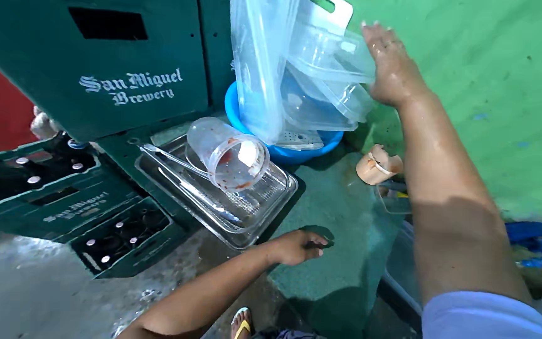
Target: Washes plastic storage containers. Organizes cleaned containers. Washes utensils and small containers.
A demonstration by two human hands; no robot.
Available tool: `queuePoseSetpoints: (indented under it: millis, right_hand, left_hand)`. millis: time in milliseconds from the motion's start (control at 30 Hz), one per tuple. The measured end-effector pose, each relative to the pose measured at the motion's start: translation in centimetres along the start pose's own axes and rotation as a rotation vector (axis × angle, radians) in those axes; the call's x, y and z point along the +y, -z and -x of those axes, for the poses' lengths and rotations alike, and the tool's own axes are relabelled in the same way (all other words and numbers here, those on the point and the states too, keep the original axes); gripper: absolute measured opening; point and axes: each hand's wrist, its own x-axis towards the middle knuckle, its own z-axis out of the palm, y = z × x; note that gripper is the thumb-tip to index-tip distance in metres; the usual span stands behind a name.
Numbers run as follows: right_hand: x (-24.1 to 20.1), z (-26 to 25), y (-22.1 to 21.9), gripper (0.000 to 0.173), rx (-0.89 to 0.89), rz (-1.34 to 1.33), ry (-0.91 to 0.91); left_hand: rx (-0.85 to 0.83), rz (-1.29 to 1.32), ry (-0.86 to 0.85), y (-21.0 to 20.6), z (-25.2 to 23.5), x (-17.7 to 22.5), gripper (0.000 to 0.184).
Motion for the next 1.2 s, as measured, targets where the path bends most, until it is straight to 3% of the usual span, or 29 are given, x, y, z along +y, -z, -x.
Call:
queuePoseSetpoints:
  millis: [100,167,300,400,533,600,700,833,1000,1200]
  right_hand:
    - [0.4,5.5,1.3,0.093,0.145,-0.161,-0.104]
    - [1.9,12.0,-0.1,0.075,0.211,-0.313,-0.184]
    - [8.5,30.0,-10.2,0.04,0.05,-0.602,-0.532]
    - [13.8,43.6,-15.9,0.041,-0.237,-0.368,-1.009]
    - [16.5,56.3,-17.6,0.067,-0.392,-0.116,-1.442]
    - [16.7,59.8,-17.4,0.075,-0.471,-0.121,-1.529]
    - [17.0,62.7,-17.7,0.082,-0.403,-0.257,-1.618]
    - [18.6,65.2,-18.3,0.059,-0.457,-0.398,-1.685]
    - [21.5,69.7,-23.2,0.048,-0.169,-0.676,-1.703]
    - [21.6,70.3,-24.0,0.041,-0.023,-0.78,-1.762]
  left_hand:
    - [0.002,-0.015,0.029,-1.3,-1.6,0.8,0.042]
    - [-0.001,-0.03,0.045,-2.5,-2.7,1.4,0.044]
    - [-0.015,-0.081,0.039,-5.3,-5.1,3.0,0.046]
    - [-0.057,-0.113,0.029,-8.5,-7.5,5.1,0.048]
    - [-0.083,-0.132,0.06,-13.8,-11.8,8.0,0.054]
    - [-0.056,-0.201,0.05,-16.7,-14.9,8.5,0.058]
    - [0.097,-0.356,0.015,-20.2,-19.9,8.0,0.067]
    - [0.157,-0.6,0.042,-23.2,-24.3,8.3,0.073]
    - [0.212,-0.806,0.211,-25.7,-27.6,7.9,0.086]
    - [0.307,-0.977,0.318,-27.5,-30.1,8.4,0.09]
